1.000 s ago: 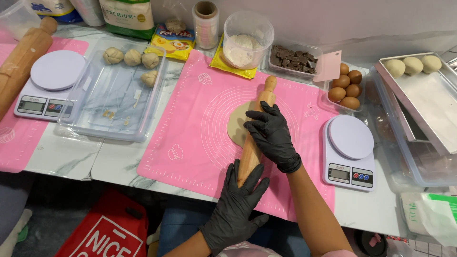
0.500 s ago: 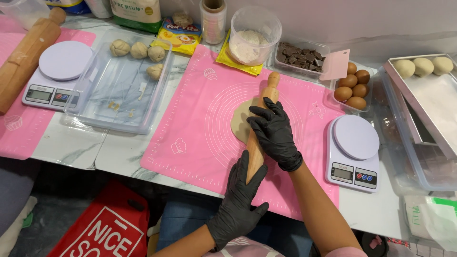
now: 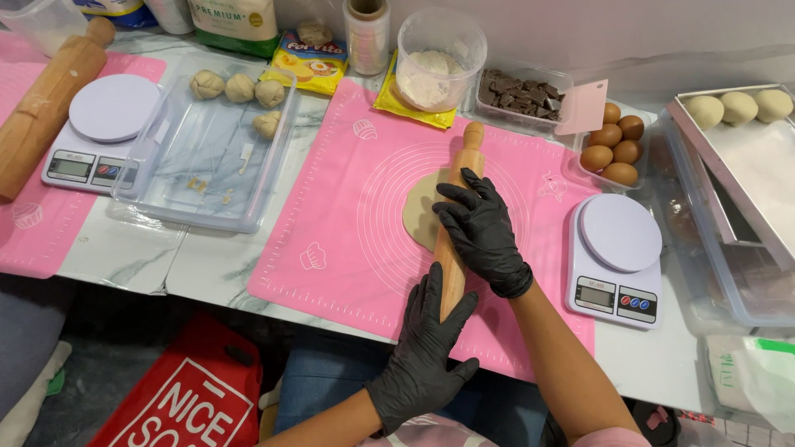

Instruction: Rolling out small dough balls with a rolling pin, adding chocolate filling, and shaping them into balls.

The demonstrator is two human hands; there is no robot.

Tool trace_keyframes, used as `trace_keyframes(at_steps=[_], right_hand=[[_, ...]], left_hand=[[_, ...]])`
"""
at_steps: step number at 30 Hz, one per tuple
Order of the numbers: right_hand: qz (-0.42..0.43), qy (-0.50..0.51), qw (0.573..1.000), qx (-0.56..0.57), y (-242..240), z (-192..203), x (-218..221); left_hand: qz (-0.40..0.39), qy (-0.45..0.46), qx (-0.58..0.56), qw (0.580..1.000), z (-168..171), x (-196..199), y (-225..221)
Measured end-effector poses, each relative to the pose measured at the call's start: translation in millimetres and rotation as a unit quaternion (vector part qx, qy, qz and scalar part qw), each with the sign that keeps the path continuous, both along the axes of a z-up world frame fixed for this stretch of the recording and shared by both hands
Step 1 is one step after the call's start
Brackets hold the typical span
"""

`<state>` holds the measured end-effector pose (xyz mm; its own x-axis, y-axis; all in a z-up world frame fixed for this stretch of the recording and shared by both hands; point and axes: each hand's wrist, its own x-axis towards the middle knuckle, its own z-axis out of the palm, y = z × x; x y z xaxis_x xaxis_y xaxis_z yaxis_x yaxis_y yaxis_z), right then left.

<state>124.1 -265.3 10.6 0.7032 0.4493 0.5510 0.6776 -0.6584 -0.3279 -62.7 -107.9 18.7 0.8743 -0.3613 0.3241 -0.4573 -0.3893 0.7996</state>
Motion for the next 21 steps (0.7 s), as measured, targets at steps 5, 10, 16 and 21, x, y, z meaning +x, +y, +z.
trace_keyframes(at_steps=[5,10,16,21], right_hand=[[0.016,0.019,0.999,0.028,1.5,1.3,-1.5],[0.041,0.087,0.993,0.068,6.0,5.6,-8.6],[-0.051,0.187,0.981,-0.006,12.7,9.1,-16.8],[-0.062,0.203,0.977,0.006,18.0,15.8,-22.2]], left_hand=[[0.015,-0.036,0.015,0.999,8.2,0.9,4.2],[0.007,-0.037,-0.017,0.999,17.9,27.1,30.1],[0.169,-0.194,0.113,0.960,-18.1,134.3,92.8],[0.271,-0.051,0.212,0.938,-43.5,288.1,145.6]])
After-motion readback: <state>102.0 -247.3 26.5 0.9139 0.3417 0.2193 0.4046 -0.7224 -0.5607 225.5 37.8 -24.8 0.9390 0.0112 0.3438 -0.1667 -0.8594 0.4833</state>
